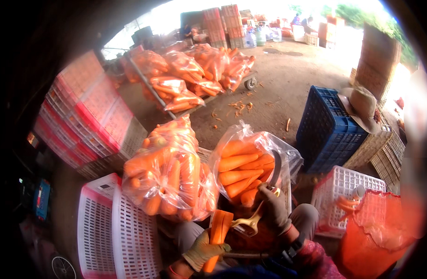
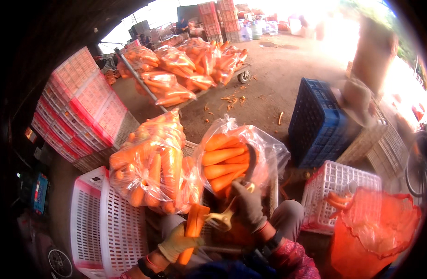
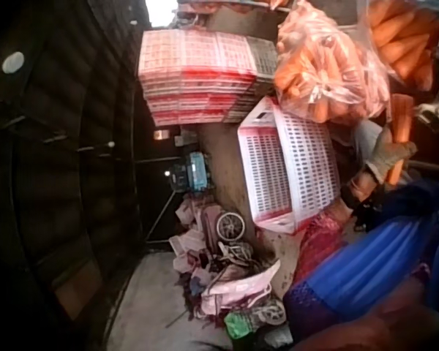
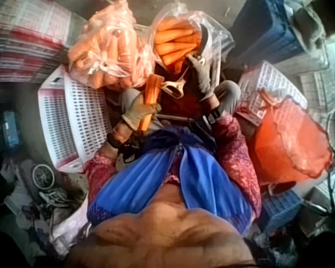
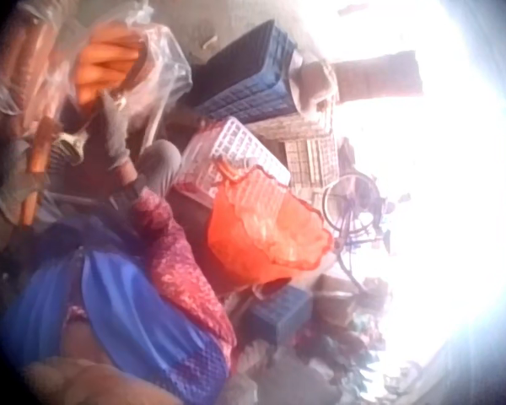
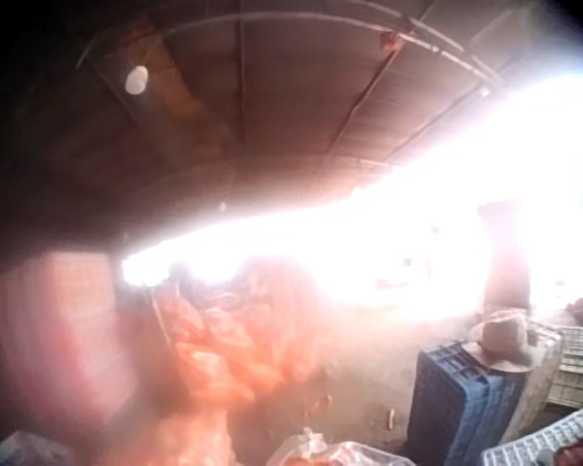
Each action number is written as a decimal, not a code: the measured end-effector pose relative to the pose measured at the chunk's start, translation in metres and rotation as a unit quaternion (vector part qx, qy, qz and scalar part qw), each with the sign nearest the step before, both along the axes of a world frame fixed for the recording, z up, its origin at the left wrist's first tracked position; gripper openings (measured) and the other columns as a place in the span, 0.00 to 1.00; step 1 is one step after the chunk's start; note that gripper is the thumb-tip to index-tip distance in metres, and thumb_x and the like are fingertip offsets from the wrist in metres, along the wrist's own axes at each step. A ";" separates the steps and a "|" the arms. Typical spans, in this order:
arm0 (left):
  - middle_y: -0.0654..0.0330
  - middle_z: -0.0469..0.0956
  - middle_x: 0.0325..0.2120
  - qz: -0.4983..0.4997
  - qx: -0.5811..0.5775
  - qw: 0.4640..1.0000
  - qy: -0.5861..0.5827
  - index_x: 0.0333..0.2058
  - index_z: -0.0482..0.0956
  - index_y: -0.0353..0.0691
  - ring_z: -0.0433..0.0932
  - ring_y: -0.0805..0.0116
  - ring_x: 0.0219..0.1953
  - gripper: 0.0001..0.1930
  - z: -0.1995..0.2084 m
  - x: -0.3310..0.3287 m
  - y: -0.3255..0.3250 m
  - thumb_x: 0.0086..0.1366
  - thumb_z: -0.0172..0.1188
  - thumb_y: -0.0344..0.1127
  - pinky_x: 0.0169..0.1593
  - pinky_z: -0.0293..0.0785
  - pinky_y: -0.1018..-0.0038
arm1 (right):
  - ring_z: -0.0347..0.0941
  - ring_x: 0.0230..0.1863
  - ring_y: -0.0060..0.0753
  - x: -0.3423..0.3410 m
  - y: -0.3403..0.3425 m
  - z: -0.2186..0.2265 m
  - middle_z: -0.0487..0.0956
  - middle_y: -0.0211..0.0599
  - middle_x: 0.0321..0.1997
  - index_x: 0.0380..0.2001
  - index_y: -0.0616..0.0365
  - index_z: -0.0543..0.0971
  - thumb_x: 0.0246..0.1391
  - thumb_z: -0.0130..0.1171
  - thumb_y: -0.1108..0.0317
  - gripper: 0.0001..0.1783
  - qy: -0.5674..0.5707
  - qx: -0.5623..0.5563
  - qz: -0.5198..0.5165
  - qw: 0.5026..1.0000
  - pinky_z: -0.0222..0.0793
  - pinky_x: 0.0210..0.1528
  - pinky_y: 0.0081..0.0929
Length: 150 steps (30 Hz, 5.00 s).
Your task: The person peels large carrots using a handheld blade and then cuts them into smaller pieces, placing the pieces into a white plastic crate.
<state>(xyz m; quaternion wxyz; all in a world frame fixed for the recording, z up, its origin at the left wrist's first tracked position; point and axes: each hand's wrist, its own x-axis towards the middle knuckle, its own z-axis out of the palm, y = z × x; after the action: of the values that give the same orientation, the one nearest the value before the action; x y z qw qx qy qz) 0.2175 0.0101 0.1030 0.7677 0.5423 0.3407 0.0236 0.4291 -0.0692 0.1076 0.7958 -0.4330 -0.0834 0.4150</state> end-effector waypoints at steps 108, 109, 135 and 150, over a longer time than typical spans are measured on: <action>0.48 0.77 0.35 -0.034 0.547 0.837 0.014 0.39 0.77 0.41 0.76 0.48 0.38 0.16 -0.198 0.180 0.078 0.54 0.55 0.42 0.42 0.73 0.60 | 0.72 0.33 0.23 0.030 -0.047 -0.043 0.76 0.35 0.31 0.31 0.61 0.76 0.44 0.64 0.63 0.14 -0.297 -0.238 0.035 0.924 0.68 0.36 0.22; 0.47 0.77 0.35 -0.091 0.571 0.812 0.080 0.39 0.76 0.42 0.77 0.48 0.38 0.16 -0.206 0.189 0.079 0.53 0.55 0.42 0.42 0.72 0.59 | 0.72 0.34 0.23 0.031 -0.049 -0.048 0.76 0.35 0.31 0.31 0.61 0.76 0.44 0.64 0.63 0.14 -0.286 -0.237 0.033 0.928 0.68 0.36 0.23; 0.60 0.75 0.39 -0.043 -0.211 0.972 -0.089 0.47 0.72 0.32 0.73 0.73 0.41 0.22 -0.117 0.078 0.057 0.58 0.59 0.41 0.46 0.70 0.76 | 0.69 0.27 0.19 0.022 -0.037 -0.053 0.73 0.30 0.27 0.33 0.61 0.72 0.47 0.57 0.74 0.08 -0.164 -0.136 -0.107 0.971 0.67 0.31 0.16; 0.57 0.73 0.38 0.197 -0.378 0.876 -0.227 0.51 0.61 0.41 0.75 0.64 0.36 0.19 -0.105 -0.008 0.025 0.66 0.50 0.42 0.38 0.76 0.69 | 0.70 0.31 0.22 -0.058 0.011 -0.002 0.71 0.30 0.32 0.36 0.61 0.70 0.42 0.63 0.78 0.17 -0.183 -0.125 -0.002 0.975 0.69 0.31 0.19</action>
<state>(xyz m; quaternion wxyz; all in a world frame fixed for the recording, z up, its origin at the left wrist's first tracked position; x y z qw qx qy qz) 0.2093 0.0349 -0.0023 0.9499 0.1124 0.2395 0.1663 0.3715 -0.0580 0.1052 0.7075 -0.5975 -0.1741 0.3348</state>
